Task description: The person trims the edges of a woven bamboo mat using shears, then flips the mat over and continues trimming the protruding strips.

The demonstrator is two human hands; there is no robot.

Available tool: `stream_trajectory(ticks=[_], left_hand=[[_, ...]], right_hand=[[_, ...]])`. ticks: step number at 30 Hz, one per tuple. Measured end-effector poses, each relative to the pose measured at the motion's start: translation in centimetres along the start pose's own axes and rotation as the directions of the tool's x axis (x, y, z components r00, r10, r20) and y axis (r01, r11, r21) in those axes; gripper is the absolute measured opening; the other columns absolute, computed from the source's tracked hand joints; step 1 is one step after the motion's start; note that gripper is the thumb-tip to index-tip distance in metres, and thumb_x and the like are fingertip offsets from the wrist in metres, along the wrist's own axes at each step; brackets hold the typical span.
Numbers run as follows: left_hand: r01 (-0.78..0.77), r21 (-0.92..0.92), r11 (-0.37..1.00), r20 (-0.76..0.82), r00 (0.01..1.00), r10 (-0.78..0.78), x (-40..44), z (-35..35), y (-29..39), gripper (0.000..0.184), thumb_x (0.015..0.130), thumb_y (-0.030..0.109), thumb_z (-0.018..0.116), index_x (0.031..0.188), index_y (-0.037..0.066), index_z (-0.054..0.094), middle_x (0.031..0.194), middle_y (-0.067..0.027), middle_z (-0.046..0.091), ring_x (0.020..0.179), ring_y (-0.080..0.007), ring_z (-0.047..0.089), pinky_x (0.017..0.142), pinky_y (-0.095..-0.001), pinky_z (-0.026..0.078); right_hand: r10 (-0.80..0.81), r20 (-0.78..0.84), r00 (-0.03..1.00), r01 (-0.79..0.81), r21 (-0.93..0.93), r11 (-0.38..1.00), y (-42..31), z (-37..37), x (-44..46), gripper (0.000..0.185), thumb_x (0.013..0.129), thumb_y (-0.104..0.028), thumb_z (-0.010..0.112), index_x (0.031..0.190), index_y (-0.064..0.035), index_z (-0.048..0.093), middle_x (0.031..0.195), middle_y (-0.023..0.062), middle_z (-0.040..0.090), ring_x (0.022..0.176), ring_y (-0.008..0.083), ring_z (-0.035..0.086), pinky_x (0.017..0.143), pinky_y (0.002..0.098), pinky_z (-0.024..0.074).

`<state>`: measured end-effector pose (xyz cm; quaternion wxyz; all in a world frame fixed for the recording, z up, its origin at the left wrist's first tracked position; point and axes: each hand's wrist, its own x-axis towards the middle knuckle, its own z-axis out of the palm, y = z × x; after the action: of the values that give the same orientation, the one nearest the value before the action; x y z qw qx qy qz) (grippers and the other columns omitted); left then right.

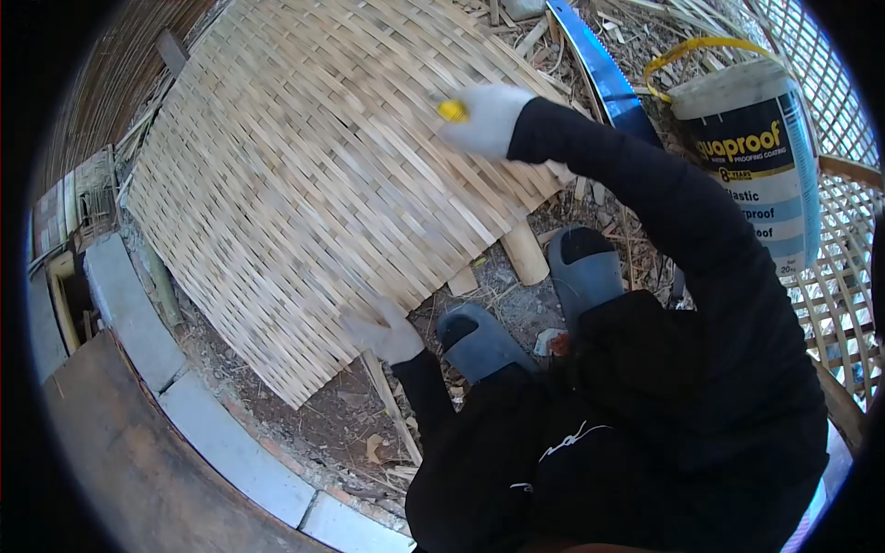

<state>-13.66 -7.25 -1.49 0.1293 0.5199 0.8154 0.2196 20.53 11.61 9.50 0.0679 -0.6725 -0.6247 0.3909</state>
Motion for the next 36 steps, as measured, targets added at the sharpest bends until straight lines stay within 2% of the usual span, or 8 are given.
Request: stream_trajectory(ticks=[3, 4, 7, 10, 15, 18, 33, 36], left_hand=[[-0.124, 0.016, 0.992, 0.129, 0.984, 0.121, 0.8, 1.7, 1.8, 0.09, 0.092, 0.043, 0.068, 0.157, -0.003, 0.027, 0.159, -0.0316, 0.027, 0.149, -0.0473, 0.022, 0.121, -0.0576, 0.019], [-0.13, 0.154, 0.979, 0.208, 0.973, 0.097, 0.9, 1.7, 2.7, 0.104, 0.086, 0.055, 0.071, 0.16, 0.002, 0.022, 0.161, -0.0337, 0.022, 0.149, -0.0512, 0.019, 0.12, -0.063, 0.014], [-0.124, 0.313, 0.942, 0.248, 0.968, 0.045, 0.6, 3.0, 1.8, 0.114, 0.082, 0.064, 0.07, 0.162, 0.005, 0.014, 0.163, -0.036, 0.013, 0.149, -0.0553, 0.014, 0.119, -0.0665, 0.01], [-0.143, 0.292, 0.946, 0.281, 0.958, 0.058, 0.9, 3.7, 0.1, 0.119, 0.08, 0.068, 0.069, 0.163, 0.006, 0.01, 0.163, -0.0375, 0.008, 0.149, -0.058, 0.01, 0.12, -0.0655, 0.007], [-0.131, 0.271, 0.954, 0.28, 0.959, 0.052, 0.9, 3.7, 0.0, 0.119, 0.079, 0.068, 0.07, 0.163, 0.006, 0.012, 0.163, -0.0385, 0.008, 0.149, -0.0578, 0.009, 0.12, -0.0653, 0.007], [-0.12, 0.275, 0.954, 0.276, 0.96, 0.041, 0.9, 3.6, 0.3, 0.119, 0.079, 0.068, 0.07, 0.163, 0.006, 0.013, 0.163, -0.0386, 0.009, 0.149, -0.058, 0.01, 0.12, -0.0654, 0.007], [-0.186, 0.295, 0.937, 0.245, 0.963, 0.114, 0.8, 3.8, 0.1, 0.116, 0.081, 0.066, 0.069, 0.162, 0.005, 0.014, 0.162, -0.0389, 0.011, 0.147, -0.0594, 0.012, 0.119, -0.0664, 0.008], [-0.178, 0.296, 0.939, 0.252, 0.962, 0.103, 0.8, 3.9, 0.0, 0.116, 0.081, 0.066, 0.069, 0.163, 0.005, 0.013, 0.162, -0.0386, 0.011, 0.148, -0.0595, 0.012, 0.119, -0.0665, 0.007]], right_hand=[[0.142, -0.12, 0.983, -0.157, -0.127, 0.979, 2.7, -1.1, 2.7, 0.056, 0.087, -0.049, 0.058, 0.096, 0.0041, 0.072, 0.087, 0.0255, 0.072, 0.086, 0.0381, 0.073, 0.081, 0.0435, 0.0565], [0.156, -0.119, 0.981, -0.172, -0.144, 0.975, 3.1, -1.3, 3.3, 0.057, 0.086, -0.05, 0.057, 0.097, 0.0041, 0.073, 0.088, 0.0257, 0.072, 0.087, 0.0382, 0.073, 0.081, 0.0436, 0.0564], [0.182, -0.112, 0.977, -0.2, -0.188, 0.962, 4.3, -1.6, 5.0, 0.059, 0.086, -0.051, 0.056, 0.099, 0.0041, 0.074, 0.091, 0.0262, 0.072, 0.088, 0.0388, 0.072, 0.081, 0.044, 0.0562], [0.174, -0.093, 0.98, -0.191, -0.226, 0.955, 5.0, -1.3, 6.1, 0.059, 0.086, -0.05, 0.055, 0.098, 0.004, 0.075, 0.093, 0.0263, 0.072, 0.089, 0.0396, 0.071, 0.082, 0.0444, 0.0559], [0.222, -0.039, 0.974, -0.224, -0.278, 0.934, 4.3, -1.7, 6.2, 0.051, 0.088, -0.041, 0.054, 0.108, 0.0005, 0.074, 0.107, 0.0253, 0.072, 0.101, 0.0388, 0.07, 0.088, 0.0446, 0.0543], [0.152, -0.085, 0.985, -0.172, -0.352, 0.92, 4.8, -1.6, 6.0, 0.054, 0.088, -0.048, 0.054, 0.101, -0.0001, 0.076, 0.098, 0.0239, 0.074, 0.093, 0.0387, 0.072, 0.083, 0.0448, 0.0558], [0.177, -0.13, 0.975, -0.214, -0.372, 0.903, 5.1, -2.2, 7.2, 0.04, 0.091, -0.034, 0.057, 0.11, -0.0038, 0.075, 0.113, 0.0221, 0.073, 0.106, 0.0363, 0.07, 0.09, 0.0459, 0.0549], [0.165, -0.178, 0.97, -0.221, -0.365, 0.905, 5.7, -1.8, 7.6, 0.047, 0.09, -0.042, 0.057, 0.105, -0.0024, 0.076, 0.106, 0.0216, 0.074, 0.099, 0.0365, 0.072, 0.087, 0.044, 0.0565]])
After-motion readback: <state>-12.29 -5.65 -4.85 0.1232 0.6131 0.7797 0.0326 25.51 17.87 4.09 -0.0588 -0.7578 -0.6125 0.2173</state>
